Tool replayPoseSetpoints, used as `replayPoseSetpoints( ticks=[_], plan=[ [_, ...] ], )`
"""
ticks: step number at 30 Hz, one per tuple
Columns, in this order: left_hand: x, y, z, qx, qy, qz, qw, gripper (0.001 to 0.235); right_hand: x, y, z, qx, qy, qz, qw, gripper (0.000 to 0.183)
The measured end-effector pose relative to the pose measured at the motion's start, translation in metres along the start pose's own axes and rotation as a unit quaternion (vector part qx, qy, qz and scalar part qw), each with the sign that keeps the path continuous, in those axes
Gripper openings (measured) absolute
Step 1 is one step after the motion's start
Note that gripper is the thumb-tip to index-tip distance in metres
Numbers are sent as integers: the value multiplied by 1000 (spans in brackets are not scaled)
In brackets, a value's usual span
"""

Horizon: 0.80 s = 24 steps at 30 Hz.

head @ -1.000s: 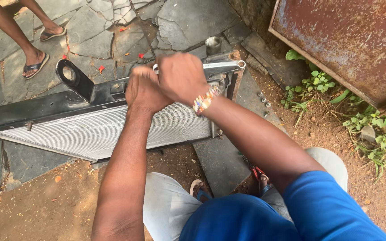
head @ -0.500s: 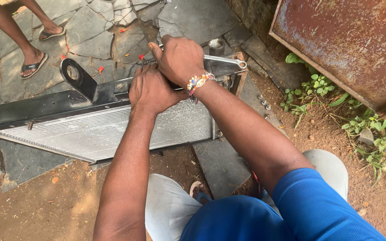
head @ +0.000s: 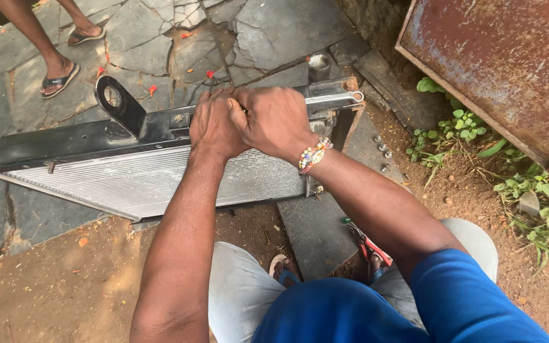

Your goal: The person uses a wrench to tighten bolts on a car radiator placed on the ground. The person works on the top edge of the radiator, securing the frame with bolts.

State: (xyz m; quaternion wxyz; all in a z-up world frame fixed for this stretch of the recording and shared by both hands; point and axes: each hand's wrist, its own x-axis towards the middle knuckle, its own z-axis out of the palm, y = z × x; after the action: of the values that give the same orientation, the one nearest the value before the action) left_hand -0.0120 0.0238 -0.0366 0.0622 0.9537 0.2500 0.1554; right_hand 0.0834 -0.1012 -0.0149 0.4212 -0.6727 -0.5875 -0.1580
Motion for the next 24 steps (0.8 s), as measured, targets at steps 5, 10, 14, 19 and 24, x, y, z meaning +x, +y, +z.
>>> replayPoseSetpoints(
  ticks=[5,10,14,19,24],
  plan=[
    [9,15,-13,48,-68,-21,996,85,-20,-25,-67,-10,-72,-92,993,24],
    [-8,30,-29,34,-41,-6,999,103,-79,0,-138,151,-224,-165,948,27],
    [-4,40,-41,42,-50,-19,998,102,-87,19,-124,147,-179,-184,955,29],
    [-6,44,-42,30,-33,-17,999,101,-75,6,-96,69,-119,-198,971,28],
    [-6,44,-40,42,-13,9,999,101,-65,-9,-78,38,-56,-185,980,26]
  ],
)
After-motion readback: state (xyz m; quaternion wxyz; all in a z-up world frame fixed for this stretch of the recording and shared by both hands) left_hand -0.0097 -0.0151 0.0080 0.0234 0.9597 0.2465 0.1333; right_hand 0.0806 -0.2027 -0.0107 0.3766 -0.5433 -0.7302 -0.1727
